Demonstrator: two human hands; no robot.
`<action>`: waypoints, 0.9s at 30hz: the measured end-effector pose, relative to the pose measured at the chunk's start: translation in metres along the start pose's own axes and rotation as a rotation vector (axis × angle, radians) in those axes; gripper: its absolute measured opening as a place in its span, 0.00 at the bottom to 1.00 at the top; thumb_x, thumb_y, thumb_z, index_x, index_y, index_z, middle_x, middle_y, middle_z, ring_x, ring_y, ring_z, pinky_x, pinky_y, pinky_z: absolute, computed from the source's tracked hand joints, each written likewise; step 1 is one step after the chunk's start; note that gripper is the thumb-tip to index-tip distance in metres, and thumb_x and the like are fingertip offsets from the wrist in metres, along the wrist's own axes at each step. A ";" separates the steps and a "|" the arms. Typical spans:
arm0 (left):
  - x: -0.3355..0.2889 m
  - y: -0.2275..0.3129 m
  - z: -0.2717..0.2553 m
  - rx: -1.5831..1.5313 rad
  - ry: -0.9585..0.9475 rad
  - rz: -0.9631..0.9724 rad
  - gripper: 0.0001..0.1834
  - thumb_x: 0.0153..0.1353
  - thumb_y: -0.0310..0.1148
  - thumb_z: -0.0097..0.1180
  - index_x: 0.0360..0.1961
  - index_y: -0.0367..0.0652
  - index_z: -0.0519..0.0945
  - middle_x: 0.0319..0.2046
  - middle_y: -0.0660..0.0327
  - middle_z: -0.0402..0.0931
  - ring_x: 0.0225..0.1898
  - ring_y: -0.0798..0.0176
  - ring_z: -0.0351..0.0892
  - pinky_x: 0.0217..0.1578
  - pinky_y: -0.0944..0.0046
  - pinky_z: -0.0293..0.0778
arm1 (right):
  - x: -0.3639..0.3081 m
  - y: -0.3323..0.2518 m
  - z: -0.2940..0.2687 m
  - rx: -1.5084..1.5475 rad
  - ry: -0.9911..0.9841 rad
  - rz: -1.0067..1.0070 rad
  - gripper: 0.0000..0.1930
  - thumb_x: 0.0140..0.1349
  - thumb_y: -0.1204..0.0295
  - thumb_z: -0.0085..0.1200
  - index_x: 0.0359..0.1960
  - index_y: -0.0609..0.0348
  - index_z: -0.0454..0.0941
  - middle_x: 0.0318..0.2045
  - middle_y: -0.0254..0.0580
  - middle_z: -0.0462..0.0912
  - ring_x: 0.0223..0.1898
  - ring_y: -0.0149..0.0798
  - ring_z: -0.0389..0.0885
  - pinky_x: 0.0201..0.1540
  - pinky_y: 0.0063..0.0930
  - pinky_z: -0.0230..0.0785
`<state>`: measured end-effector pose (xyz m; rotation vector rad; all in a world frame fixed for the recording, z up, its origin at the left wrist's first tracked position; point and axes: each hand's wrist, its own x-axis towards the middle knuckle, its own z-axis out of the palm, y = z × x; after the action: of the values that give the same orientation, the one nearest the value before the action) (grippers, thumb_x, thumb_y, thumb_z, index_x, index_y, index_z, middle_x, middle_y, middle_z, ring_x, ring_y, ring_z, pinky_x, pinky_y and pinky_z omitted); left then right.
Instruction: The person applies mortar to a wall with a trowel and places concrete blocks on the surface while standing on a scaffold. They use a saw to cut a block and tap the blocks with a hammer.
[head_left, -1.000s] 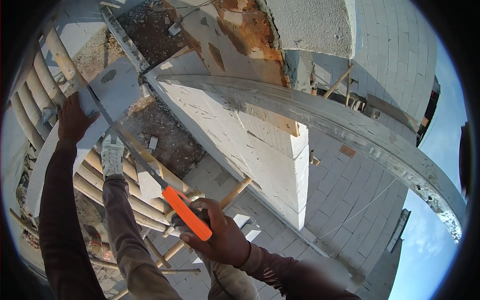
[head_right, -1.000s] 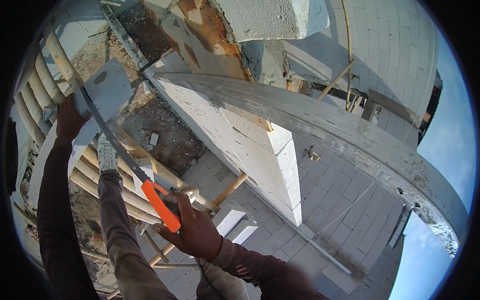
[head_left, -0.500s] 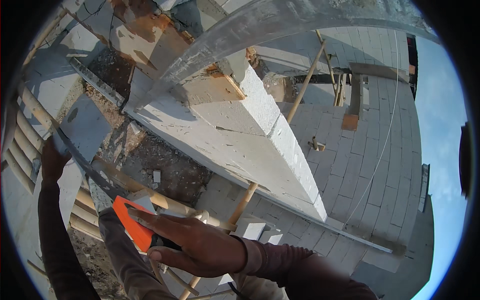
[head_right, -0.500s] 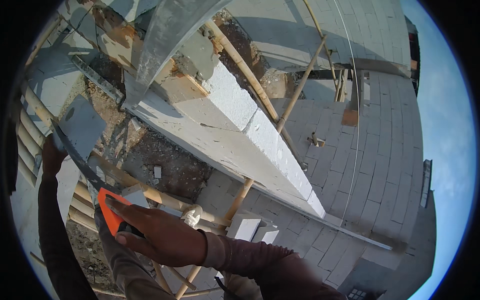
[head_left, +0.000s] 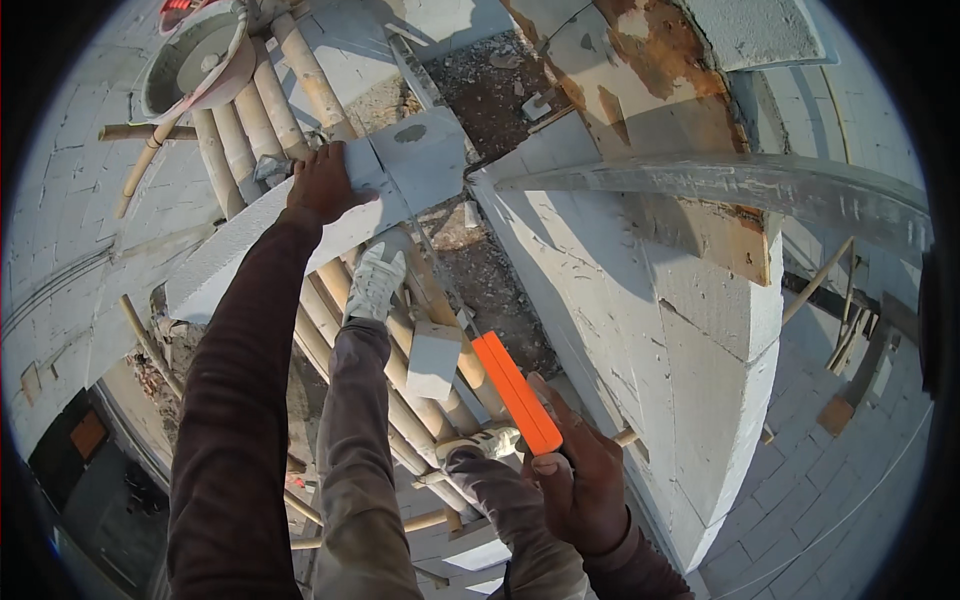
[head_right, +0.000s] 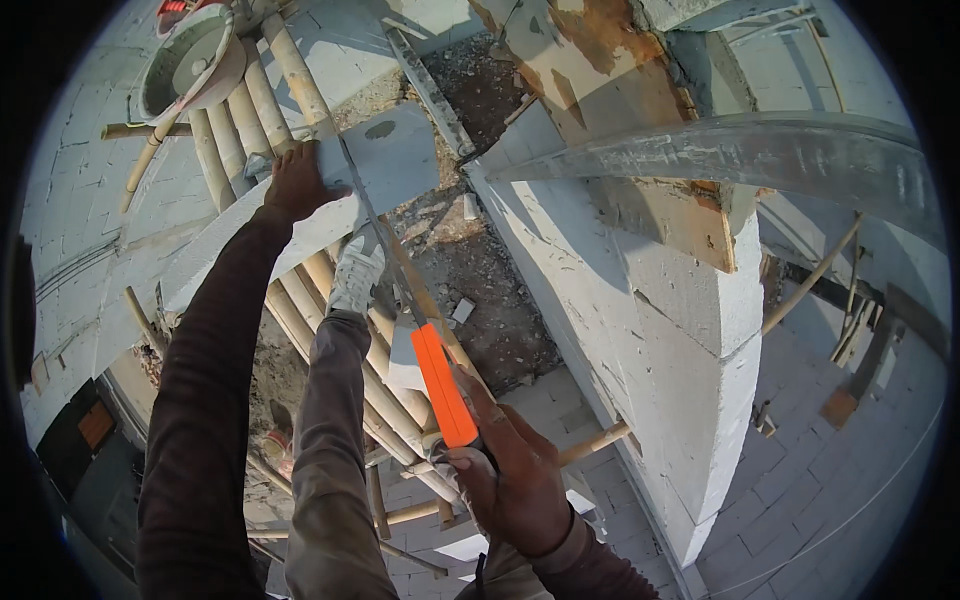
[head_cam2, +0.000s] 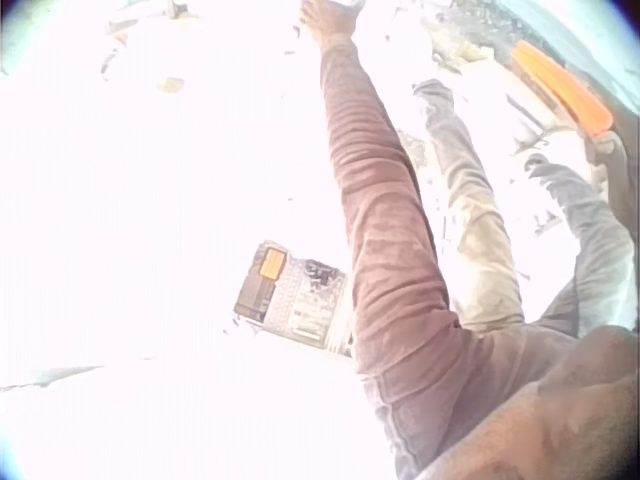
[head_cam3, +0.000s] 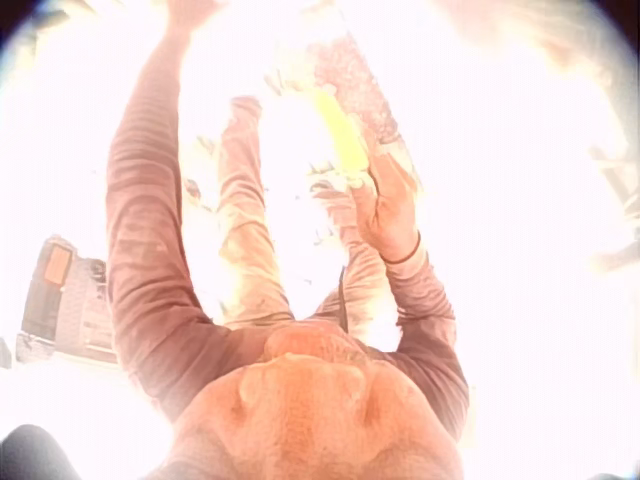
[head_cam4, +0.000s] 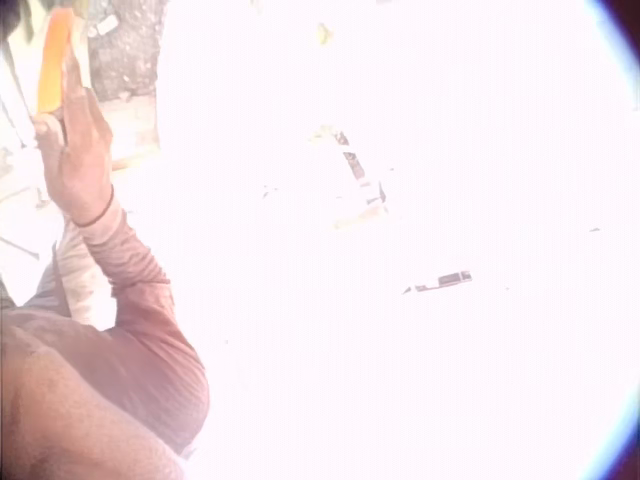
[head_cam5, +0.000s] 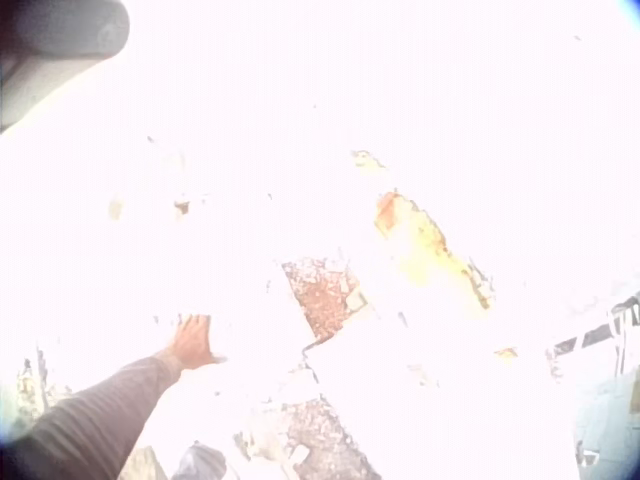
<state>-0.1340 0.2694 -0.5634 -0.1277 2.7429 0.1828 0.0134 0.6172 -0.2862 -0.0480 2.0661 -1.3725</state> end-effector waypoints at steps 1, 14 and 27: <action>-0.004 -0.003 0.003 0.008 0.008 0.003 0.51 0.46 0.61 0.74 0.61 0.38 0.67 0.58 0.47 0.73 0.65 0.41 0.69 0.65 0.38 0.61 | 0.016 0.001 0.008 -0.007 0.018 0.004 0.30 0.69 0.67 0.56 0.69 0.70 0.65 0.45 0.64 0.82 0.39 0.55 0.86 0.43 0.40 0.77; 0.002 0.002 -0.006 -0.071 -0.033 0.016 0.53 0.46 0.60 0.75 0.63 0.35 0.66 0.59 0.46 0.72 0.65 0.42 0.68 0.64 0.42 0.62 | 0.002 0.012 0.011 -0.057 0.063 0.036 0.28 0.71 0.67 0.52 0.68 0.71 0.66 0.46 0.62 0.83 0.41 0.51 0.87 0.48 0.38 0.78; -0.001 0.001 -0.005 -0.058 -0.028 0.024 0.51 0.46 0.59 0.75 0.62 0.35 0.67 0.58 0.46 0.72 0.64 0.43 0.69 0.63 0.44 0.63 | 0.035 0.032 0.023 -0.073 0.052 0.019 0.30 0.67 0.66 0.57 0.67 0.68 0.67 0.50 0.62 0.81 0.48 0.59 0.85 0.46 0.43 0.78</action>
<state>-0.1348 0.2696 -0.5577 -0.1073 2.7128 0.2694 0.0084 0.5999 -0.3361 -0.0238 2.1541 -1.3003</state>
